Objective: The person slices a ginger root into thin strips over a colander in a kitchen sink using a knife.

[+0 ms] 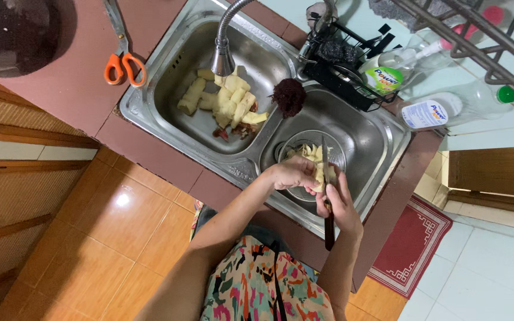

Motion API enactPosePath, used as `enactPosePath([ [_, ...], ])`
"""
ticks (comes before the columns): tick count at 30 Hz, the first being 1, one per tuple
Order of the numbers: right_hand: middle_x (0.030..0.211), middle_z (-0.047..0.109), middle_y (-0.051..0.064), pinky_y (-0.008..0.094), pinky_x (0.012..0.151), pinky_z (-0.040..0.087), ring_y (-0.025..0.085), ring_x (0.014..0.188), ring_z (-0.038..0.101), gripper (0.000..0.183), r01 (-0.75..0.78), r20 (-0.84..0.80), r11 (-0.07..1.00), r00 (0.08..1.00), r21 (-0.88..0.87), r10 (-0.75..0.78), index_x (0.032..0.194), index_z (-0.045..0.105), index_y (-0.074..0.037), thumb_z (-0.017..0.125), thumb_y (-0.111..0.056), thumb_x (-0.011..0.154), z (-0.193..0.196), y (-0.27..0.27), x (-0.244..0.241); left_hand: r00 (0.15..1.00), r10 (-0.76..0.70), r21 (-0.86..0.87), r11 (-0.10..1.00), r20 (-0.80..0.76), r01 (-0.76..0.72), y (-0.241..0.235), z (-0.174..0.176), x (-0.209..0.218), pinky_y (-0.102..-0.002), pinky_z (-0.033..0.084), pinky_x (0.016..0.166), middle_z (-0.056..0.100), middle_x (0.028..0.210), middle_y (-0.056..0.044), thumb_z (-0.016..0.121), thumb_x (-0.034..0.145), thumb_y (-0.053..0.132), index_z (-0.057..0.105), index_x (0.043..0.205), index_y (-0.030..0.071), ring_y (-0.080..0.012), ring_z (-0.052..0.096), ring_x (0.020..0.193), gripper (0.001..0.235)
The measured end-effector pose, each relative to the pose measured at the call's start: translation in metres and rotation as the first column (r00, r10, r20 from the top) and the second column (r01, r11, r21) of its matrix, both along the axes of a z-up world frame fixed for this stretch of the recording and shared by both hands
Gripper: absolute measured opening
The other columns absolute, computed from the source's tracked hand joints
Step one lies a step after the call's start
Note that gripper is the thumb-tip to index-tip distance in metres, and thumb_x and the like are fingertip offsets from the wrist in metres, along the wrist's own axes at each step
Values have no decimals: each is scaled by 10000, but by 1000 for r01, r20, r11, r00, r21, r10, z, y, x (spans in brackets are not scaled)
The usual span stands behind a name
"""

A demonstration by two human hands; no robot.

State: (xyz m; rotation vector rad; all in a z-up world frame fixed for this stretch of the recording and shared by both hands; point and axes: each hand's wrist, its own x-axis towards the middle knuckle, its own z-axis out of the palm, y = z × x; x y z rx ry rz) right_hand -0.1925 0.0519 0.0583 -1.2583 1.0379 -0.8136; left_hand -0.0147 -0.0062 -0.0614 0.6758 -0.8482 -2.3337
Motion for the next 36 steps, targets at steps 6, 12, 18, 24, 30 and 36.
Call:
enactPosePath([
  [6,752,568,68,269,338,341,117,414,417,240,129,-93,920,990,371,-102,1228,432,-99,419,-229,1026,-8,-22,4,993,-106,-96,989,55,111,-7,4,12,-310,636,764,730,1004,-214,754,885,-6,627,1089,-129,-249,753,856,269],
  [12,710,533,62,257,359,345,113,424,403,206,88,32,932,994,352,-106,1096,440,-107,449,-313,1094,-30,-46,-35,938,-337,-109,933,78,344,-22,-13,19,-307,648,807,635,1083,-218,712,840,-27,377,1400,-60,-251,701,907,654],
  [18,780,566,43,302,480,414,114,499,464,201,299,2,893,948,336,-319,1143,451,-84,429,-272,1073,-25,-47,-60,677,-187,-540,470,712,698,-59,-75,20,-347,558,774,725,1066,-138,821,819,71,690,1280,-10,-220,686,921,486],
  [24,788,531,60,330,495,372,138,532,424,245,397,-52,882,916,255,-397,1127,488,-70,400,-296,1101,-7,-38,-86,470,-107,-360,503,876,785,-70,-125,17,-409,514,842,729,1111,-163,692,986,190,693,1304,119,-291,681,954,326],
  [30,849,557,52,302,500,396,138,522,446,175,463,51,833,865,301,-499,1051,457,-112,406,-272,1100,-1,-20,-106,282,63,-270,538,957,799,-58,-132,6,-405,584,900,662,1295,-120,692,806,-32,674,1316,149,-310,676,1133,542],
  [36,759,526,15,259,430,339,91,509,421,202,554,-122,773,829,310,-545,1090,500,-89,434,-277,1123,1,-8,-82,105,15,-95,574,994,813,-51,-124,-18,-471,550,913,573,1323,-149,750,819,106,445,1496,214,-331,588,1192,750],
])
